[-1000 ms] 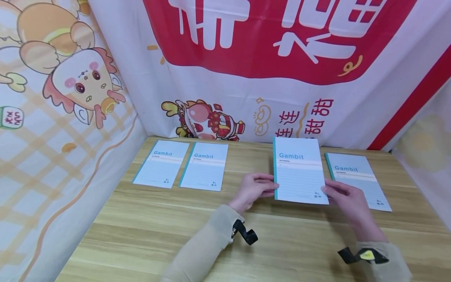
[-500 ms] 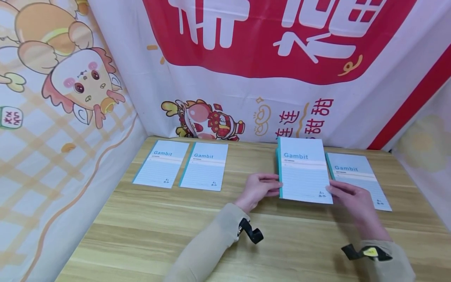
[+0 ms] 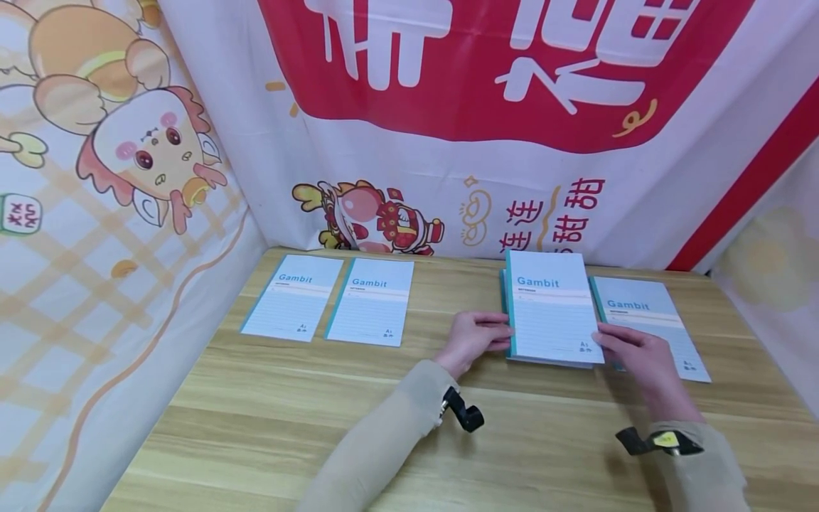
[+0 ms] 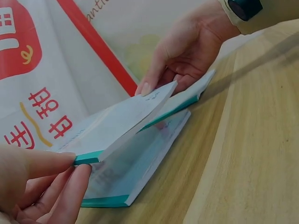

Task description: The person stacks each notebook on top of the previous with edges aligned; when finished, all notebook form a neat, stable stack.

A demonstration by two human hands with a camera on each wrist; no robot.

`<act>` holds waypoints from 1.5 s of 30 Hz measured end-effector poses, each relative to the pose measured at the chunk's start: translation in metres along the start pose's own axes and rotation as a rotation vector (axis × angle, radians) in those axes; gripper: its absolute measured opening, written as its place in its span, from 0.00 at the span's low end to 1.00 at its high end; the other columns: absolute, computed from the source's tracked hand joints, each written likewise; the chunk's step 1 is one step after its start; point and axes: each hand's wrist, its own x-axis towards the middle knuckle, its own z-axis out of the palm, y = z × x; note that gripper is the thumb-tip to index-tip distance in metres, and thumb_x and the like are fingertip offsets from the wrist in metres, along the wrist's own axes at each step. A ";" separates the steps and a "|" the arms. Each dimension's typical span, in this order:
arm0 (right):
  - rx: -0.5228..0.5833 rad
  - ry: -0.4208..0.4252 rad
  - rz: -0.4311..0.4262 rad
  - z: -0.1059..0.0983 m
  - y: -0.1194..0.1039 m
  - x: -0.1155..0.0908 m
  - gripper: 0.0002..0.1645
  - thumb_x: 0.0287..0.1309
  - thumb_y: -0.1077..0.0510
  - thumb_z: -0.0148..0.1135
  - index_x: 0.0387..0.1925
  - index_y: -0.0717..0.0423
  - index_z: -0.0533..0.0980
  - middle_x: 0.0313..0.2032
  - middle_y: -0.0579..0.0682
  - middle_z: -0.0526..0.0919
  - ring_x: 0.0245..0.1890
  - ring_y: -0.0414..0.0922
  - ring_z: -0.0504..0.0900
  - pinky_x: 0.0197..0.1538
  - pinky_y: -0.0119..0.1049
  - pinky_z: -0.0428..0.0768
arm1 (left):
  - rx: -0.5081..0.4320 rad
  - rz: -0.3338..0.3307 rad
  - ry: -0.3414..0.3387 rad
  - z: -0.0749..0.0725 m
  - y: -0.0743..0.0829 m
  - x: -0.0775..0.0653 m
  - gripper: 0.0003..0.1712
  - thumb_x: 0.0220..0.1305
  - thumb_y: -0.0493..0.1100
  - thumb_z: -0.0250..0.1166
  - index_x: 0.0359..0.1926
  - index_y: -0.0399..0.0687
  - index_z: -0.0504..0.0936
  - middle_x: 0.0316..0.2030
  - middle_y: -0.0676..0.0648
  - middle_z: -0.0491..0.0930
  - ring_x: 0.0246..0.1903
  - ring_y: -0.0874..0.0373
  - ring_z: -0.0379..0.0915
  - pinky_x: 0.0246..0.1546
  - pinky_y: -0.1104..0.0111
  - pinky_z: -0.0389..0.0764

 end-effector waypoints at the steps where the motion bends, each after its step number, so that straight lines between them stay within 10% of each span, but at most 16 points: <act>1: 0.006 0.002 0.002 0.000 0.001 0.001 0.48 0.61 0.31 0.66 0.73 0.52 0.68 0.71 0.59 0.67 0.65 0.55 0.70 0.69 0.59 0.66 | 0.007 0.007 0.005 0.001 -0.001 0.001 0.11 0.60 0.29 0.73 0.43 0.40 0.88 0.36 0.45 0.86 0.35 0.52 0.87 0.38 0.66 0.87; 18: 0.013 0.054 0.051 0.010 0.012 0.013 0.43 0.62 0.35 0.68 0.71 0.51 0.71 0.69 0.58 0.71 0.67 0.55 0.69 0.69 0.60 0.64 | 0.247 0.023 0.085 0.004 -0.010 0.013 0.10 0.58 0.31 0.75 0.42 0.41 0.89 0.32 0.51 0.86 0.28 0.57 0.86 0.30 0.70 0.87; 45: -0.123 0.112 -0.039 0.023 0.008 0.010 0.35 0.71 0.40 0.61 0.70 0.54 0.71 0.68 0.63 0.70 0.68 0.60 0.67 0.64 0.57 0.71 | 0.354 -0.007 0.127 0.009 -0.002 0.010 0.13 0.59 0.29 0.73 0.46 0.37 0.88 0.30 0.48 0.85 0.26 0.56 0.85 0.28 0.70 0.86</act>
